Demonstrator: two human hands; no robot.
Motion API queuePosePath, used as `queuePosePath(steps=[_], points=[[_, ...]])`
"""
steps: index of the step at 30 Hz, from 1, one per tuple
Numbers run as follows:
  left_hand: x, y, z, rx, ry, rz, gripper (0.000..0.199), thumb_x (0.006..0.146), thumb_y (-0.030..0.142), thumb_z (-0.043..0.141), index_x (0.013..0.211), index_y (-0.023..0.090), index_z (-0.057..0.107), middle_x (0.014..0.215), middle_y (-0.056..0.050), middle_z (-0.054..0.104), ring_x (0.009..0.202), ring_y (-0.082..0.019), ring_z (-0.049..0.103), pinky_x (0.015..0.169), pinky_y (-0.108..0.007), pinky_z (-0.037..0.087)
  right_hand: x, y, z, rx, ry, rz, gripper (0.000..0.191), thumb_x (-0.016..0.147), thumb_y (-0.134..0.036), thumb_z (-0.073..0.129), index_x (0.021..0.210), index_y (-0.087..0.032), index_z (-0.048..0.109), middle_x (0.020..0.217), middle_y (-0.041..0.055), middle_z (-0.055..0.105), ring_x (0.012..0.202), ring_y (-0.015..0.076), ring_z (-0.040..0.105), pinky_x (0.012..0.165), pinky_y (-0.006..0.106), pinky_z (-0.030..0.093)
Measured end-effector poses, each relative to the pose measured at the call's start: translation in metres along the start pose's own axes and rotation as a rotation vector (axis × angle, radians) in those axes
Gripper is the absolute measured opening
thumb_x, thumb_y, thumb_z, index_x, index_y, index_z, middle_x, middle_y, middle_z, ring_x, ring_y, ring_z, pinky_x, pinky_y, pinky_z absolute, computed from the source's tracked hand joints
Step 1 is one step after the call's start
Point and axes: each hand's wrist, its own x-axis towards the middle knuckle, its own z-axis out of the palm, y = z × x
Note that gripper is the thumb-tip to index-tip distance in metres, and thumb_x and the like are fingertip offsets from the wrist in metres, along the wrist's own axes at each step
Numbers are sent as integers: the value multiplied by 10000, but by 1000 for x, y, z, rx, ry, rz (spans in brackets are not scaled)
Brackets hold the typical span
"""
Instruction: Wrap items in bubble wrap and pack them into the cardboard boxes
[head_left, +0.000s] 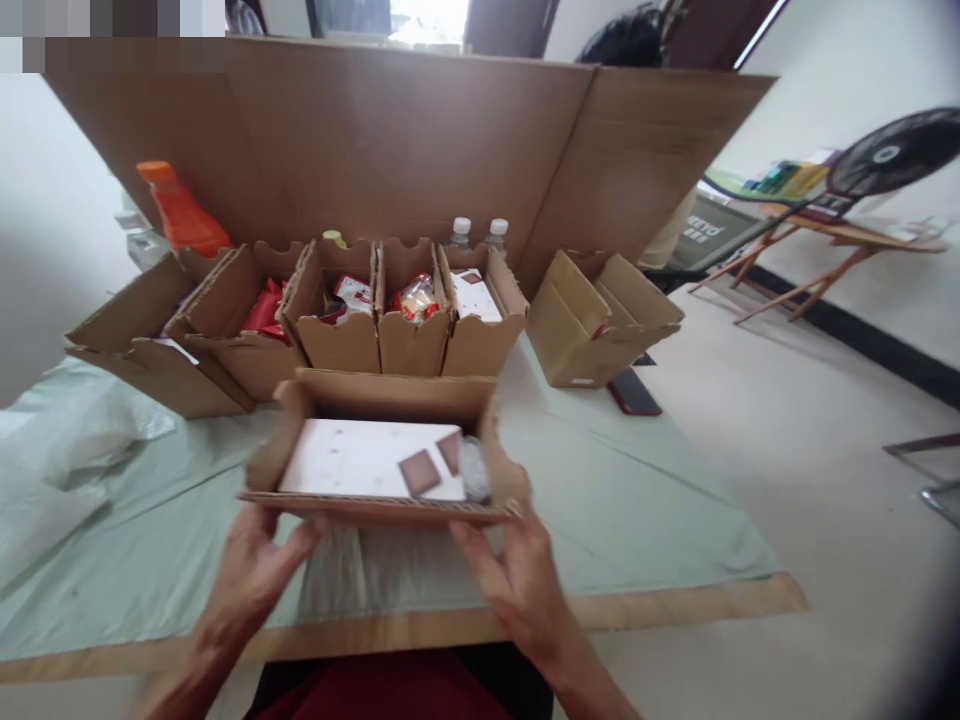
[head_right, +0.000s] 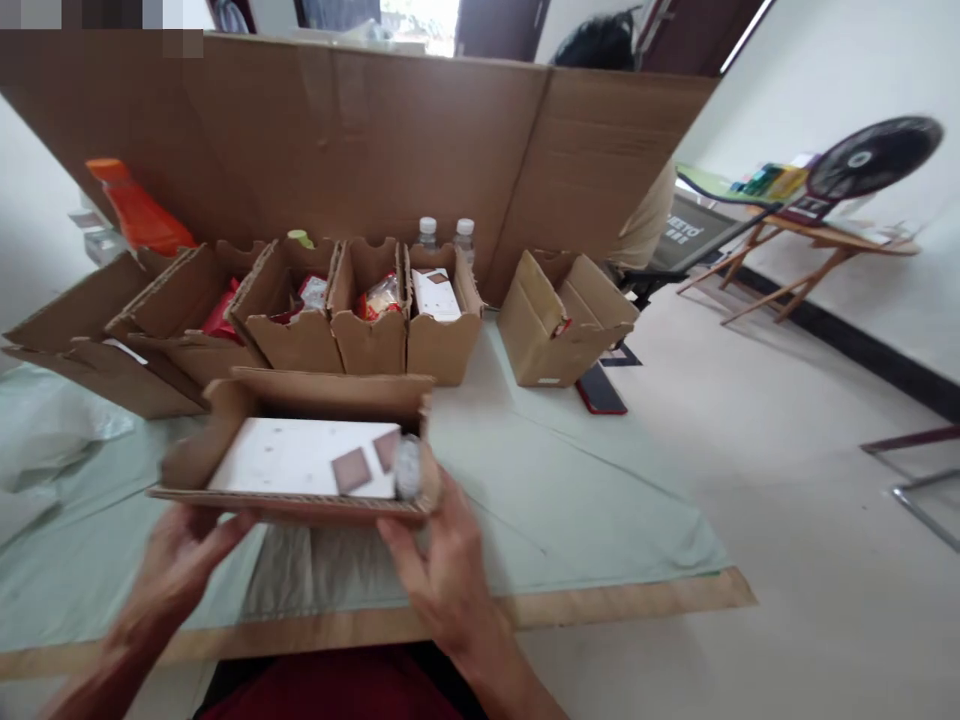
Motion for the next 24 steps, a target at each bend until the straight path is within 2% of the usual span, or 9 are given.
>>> queuePosePath(steps=[2, 4, 7, 10, 12, 16, 20, 22, 24], points=[[7, -2, -21, 22, 111, -90, 519, 764, 572, 761, 1097, 189, 654, 1094, -111, 760, 1080, -372, 704, 977, -511, 563, 18, -9, 14, 70, -31, -68, 481, 976, -402, 570, 1432, -253, 531, 1366, 107, 644, 1258, 308, 607, 1054, 485, 516], [21, 4, -19, -25, 131, -83, 561, 717, 592, 785, 1070, 176, 657, 1040, -103, 761, 1045, -364, 704, 962, -497, 560, 34, -10, 13, 90, 20, -94, 507, 982, -409, 572, 1456, -239, 509, 1392, 113, 623, 1276, 303, 588, 1066, 490, 504], [36, 14, 21, -136, -1, -13, 631, 712, 604, 780, 1117, 135, 658, 1118, -144, 742, 1119, -366, 674, 1003, -487, 529, 29, 6, -9, 44, 137, -53, 491, 989, -398, 566, 1450, -234, 523, 1390, 114, 623, 1289, 303, 578, 1092, 502, 479], [38, 23, 76, -179, -167, 18, 638, 725, 574, 770, 1167, 128, 658, 1212, -164, 715, 1172, -372, 645, 1036, -505, 499, -3, 33, -36, -56, 247, 67, 472, 979, -389, 581, 1419, -218, 560, 1377, 128, 629, 1273, 319, 591, 1085, 518, 477], [37, 30, 104, -226, -278, 75, 666, 748, 523, 757, 1280, 145, 620, 1293, -152, 686, 1227, -367, 617, 1066, -500, 478, -30, 50, -47, -126, 314, 132, 437, 965, -392, 602, 1357, -198, 608, 1307, 137, 664, 1213, 325, 624, 1059, 522, 489], [48, 45, 142, -345, -471, 192, 733, 784, 410, 731, 1443, 182, 503, 1400, -122, 627, 1304, -348, 563, 1110, -462, 445, -72, 77, -53, -262, 472, 197, 342, 908, -424, 684, 1148, -180, 686, 1049, 125, 721, 1055, 320, 672, 984, 505, 512], [73, 55, 176, -390, -618, 219, 722, 760, 384, 722, 1416, 165, 514, 1383, -116, 632, 1319, -364, 530, 1111, -462, 429, -95, 107, -53, -310, 600, 295, 448, 810, -543, 755, 1059, -183, 661, 982, 129, 718, 973, 316, 678, 875, 460, 539], [81, 55, 193, -417, -657, 242, 736, 749, 372, 708, 1419, 153, 499, 1403, -119, 617, 1345, -363, 503, 1127, -458, 410, -99, 124, -56, -292, 620, 375, 539, 753, -627, 758, 1041, -184, 655, 957, 134, 724, 910, 315, 685, 810, 449, 551], [81, 52, 208, -439, -680, 241, 758, 739, 360, 694, 1431, 139, 478, 1420, -127, 604, 1352, -359, 496, 1130, -452, 407, -99, 140, -62, -243, 583, 436, 590, 706, -677, 751, 1018, -184, 671, 945, 140, 736, 897, 325, 696, 791, 454, 563]])
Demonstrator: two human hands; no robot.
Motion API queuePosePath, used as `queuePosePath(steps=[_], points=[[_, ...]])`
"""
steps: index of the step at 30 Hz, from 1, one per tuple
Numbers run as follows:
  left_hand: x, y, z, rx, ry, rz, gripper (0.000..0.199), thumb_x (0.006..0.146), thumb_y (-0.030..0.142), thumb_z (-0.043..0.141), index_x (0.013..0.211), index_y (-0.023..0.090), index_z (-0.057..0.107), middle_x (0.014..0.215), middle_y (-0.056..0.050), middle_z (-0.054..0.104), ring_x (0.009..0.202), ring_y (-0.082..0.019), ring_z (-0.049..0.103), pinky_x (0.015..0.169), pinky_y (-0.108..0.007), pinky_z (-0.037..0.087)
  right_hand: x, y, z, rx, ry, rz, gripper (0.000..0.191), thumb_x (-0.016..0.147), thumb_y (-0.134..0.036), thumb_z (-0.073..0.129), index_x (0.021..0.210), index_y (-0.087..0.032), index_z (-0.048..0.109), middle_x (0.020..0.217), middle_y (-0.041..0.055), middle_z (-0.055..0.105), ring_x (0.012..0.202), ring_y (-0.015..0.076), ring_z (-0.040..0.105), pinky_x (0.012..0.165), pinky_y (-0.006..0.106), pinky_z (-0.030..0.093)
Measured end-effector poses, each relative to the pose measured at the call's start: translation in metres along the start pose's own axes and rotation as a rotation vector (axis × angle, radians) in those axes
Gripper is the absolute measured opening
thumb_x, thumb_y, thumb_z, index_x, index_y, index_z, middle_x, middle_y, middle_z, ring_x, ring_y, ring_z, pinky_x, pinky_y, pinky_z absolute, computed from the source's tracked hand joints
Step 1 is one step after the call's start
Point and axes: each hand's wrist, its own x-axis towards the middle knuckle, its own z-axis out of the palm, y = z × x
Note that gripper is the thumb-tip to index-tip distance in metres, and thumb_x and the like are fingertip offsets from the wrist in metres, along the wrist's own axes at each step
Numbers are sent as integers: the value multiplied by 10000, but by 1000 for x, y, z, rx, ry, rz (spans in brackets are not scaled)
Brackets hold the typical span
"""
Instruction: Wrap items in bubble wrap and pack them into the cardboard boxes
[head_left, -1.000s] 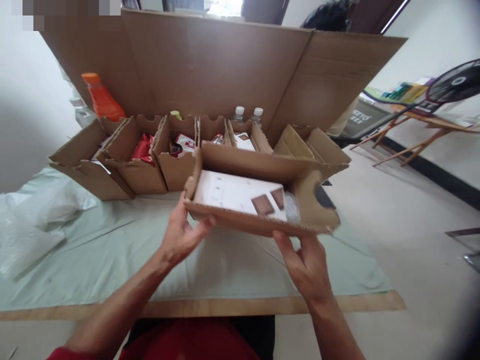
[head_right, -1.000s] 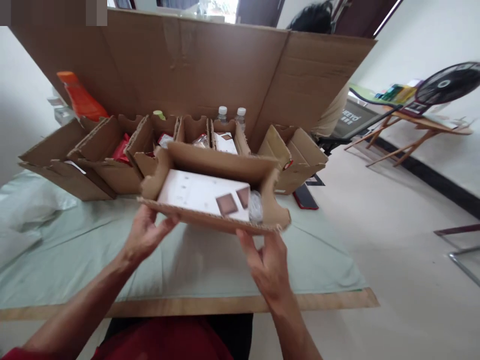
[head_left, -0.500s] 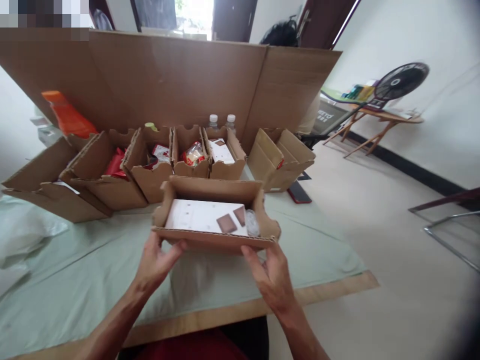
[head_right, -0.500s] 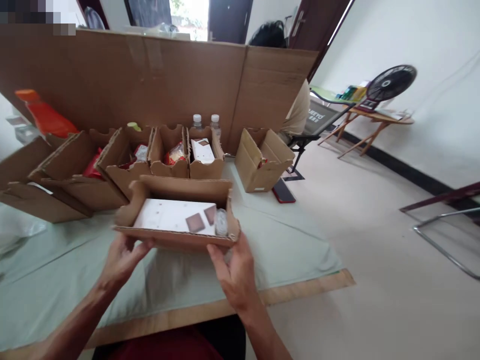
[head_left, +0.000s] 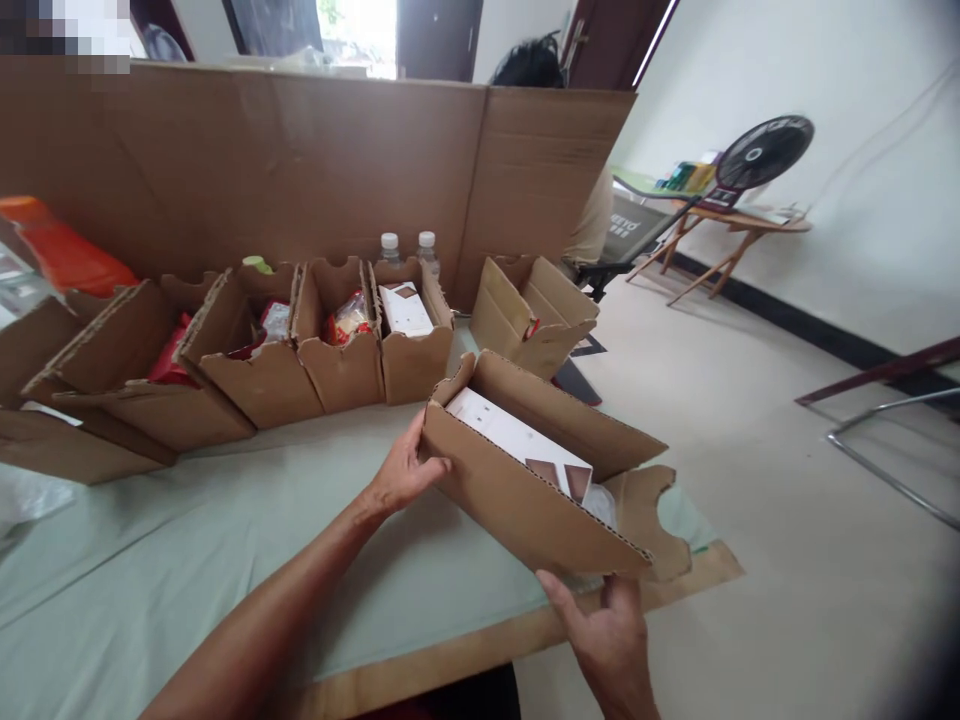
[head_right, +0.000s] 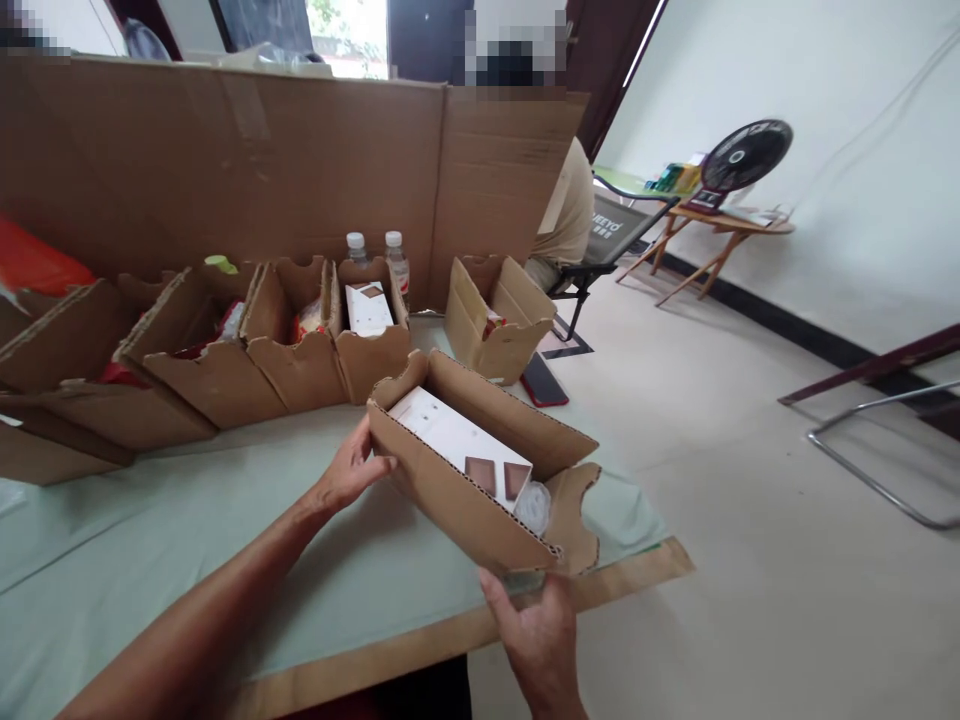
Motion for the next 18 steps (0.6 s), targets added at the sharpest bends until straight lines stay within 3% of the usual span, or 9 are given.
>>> queuePosePath(steps=[5, 9, 13, 16, 18], points=[[-13, -26, 18, 66, 10, -82, 608, 802, 337, 628, 1368, 133, 538, 1319, -129, 662, 1237, -310, 590, 1058, -428, 471, 37, 30, -9, 39, -279, 35, 499, 651, -659, 745, 877, -215, 760, 878, 127, 779, 889, 344, 727, 761, 435, 602], [-21, -34, 18, 360, 139, -47, 393, 826, 354, 632, 1168, 162, 659, 1116, -108, 684, 1046, -268, 634, 936, -403, 511, 70, 50, -22, -37, -398, 2, 433, 576, -615, 784, 804, -247, 783, 812, 94, 788, 828, 347, 734, 687, 414, 614], [-15, -40, 15, 447, 226, -82, 275, 848, 360, 632, 1040, 171, 691, 883, -57, 629, 834, -224, 614, 807, -374, 517, 91, 60, -24, -49, -512, -8, 335, 568, -595, 799, 659, -277, 746, 671, 69, 758, 683, 321, 722, 565, 367, 591], [-11, -50, 19, 455, 245, -101, 451, 877, 380, 614, 1270, 158, 619, 890, -51, 638, 808, -214, 625, 794, -372, 535, 93, 58, -11, 45, -430, -6, 386, 582, -590, 821, 746, -247, 752, 768, 86, 777, 784, 329, 737, 669, 396, 615], [-13, -57, 25, 434, 222, -47, 716, 881, 410, 623, 1507, 137, 406, 1109, -121, 669, 1010, -260, 657, 926, -433, 536, 91, 52, 4, 122, -334, -12, 464, 603, -580, 835, 893, -227, 753, 899, 102, 782, 912, 334, 731, 821, 449, 609]])
